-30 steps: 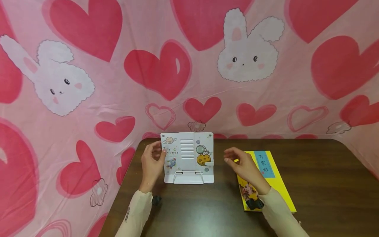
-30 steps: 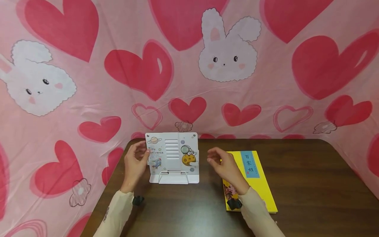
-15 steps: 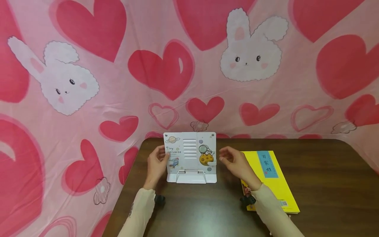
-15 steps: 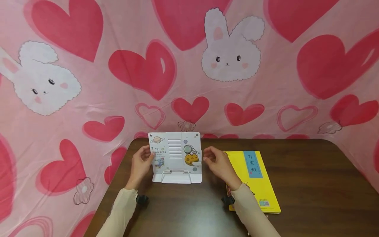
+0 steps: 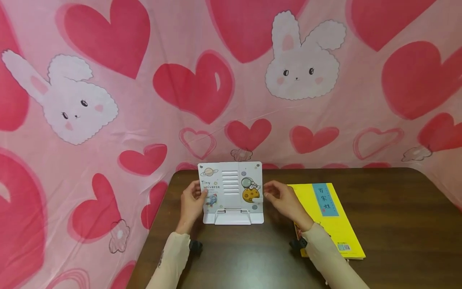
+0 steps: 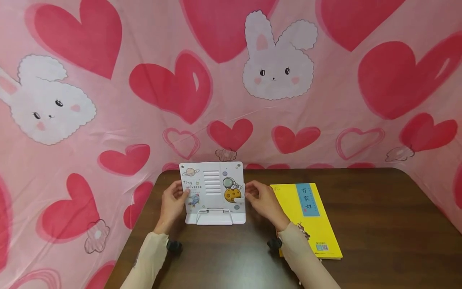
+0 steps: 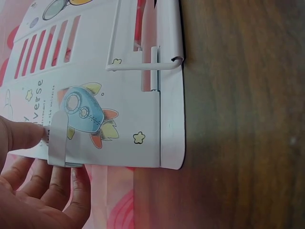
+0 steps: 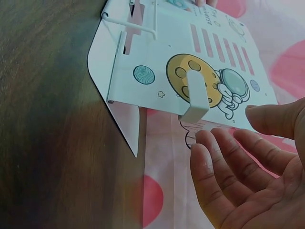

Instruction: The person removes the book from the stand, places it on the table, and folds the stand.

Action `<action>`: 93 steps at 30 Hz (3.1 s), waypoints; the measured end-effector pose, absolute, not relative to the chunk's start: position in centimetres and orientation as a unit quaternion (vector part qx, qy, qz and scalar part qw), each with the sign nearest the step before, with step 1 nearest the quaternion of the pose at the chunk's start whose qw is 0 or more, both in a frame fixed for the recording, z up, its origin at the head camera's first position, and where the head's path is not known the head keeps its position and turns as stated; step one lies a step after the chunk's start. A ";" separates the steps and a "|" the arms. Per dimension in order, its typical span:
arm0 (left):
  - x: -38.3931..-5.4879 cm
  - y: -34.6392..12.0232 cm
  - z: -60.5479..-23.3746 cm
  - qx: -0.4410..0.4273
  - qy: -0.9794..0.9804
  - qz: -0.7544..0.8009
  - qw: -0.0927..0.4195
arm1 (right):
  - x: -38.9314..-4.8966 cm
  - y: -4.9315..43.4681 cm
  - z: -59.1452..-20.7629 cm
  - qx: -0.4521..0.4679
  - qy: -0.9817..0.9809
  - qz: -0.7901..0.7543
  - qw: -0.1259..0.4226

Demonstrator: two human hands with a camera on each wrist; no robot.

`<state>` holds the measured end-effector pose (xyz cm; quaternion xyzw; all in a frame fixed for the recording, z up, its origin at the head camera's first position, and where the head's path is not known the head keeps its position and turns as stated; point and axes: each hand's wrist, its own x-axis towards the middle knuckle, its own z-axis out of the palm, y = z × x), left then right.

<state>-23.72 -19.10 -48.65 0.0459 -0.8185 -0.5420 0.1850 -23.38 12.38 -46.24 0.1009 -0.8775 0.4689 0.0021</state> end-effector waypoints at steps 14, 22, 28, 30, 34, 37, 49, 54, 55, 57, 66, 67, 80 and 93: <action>-23.6 -19.2 -48.5 0.049 -0.819 -0.544 0.176 | -23.1 12.0 -46.4 0.110 -0.877 0.467 0.011; -23.7 -19.3 -48.5 0.046 -0.818 -0.545 0.182 | -22.9 11.9 -46.2 0.114 -0.880 0.462 0.008; -23.8 -19.4 -48.5 0.043 -0.817 -0.544 0.186 | -22.8 11.8 -46.2 0.124 -0.878 0.461 0.019; -23.7 -19.5 -48.5 0.046 -0.818 -0.544 0.183 | -22.8 11.6 -46.2 0.123 -0.878 0.463 0.016; -23.6 -19.6 -48.7 0.042 -0.823 -0.539 0.173 | -22.7 11.3 -46.4 0.118 -0.876 0.467 0.006; -23.7 -19.6 -48.8 0.036 -0.827 -0.537 0.166 | -22.7 11.1 -46.6 0.114 -0.874 0.472 0.004; -23.6 -19.5 -48.3 0.009 -0.838 -0.530 0.131 | -23.0 11.1 -47.1 0.106 -0.871 0.480 -0.006; -23.3 -19.5 -47.9 -0.012 -0.842 -0.532 0.085 | -23.2 11.0 -47.1 0.098 -0.876 0.472 0.000; -23.3 -19.5 -47.8 -0.013 -0.844 -0.531 0.077 | -23.2 11.0 -47.1 0.098 -0.876 0.473 0.002; -23.2 -19.5 -47.7 -0.015 -0.847 -0.527 0.065 | -23.2 11.0 -47.2 0.098 -0.876 0.473 0.006; -22.7 -19.7 -47.0 -0.068 -0.844 -0.532 0.001 | -22.7 10.7 -47.3 0.117 -0.869 0.481 0.019; -22.7 -19.7 -46.9 -0.076 -0.843 -0.533 -0.007 | -22.7 10.6 -47.3 0.121 -0.868 0.482 0.022; -22.1 -19.7 -46.4 -0.126 -0.856 -0.500 -0.045 | -22.4 9.6 -48.6 0.148 -0.858 0.492 0.006; -21.1 -18.6 -45.7 -0.178 -0.847 -0.495 -0.081 | -21.7 8.3 -49.1 0.166 -0.863 0.477 -0.008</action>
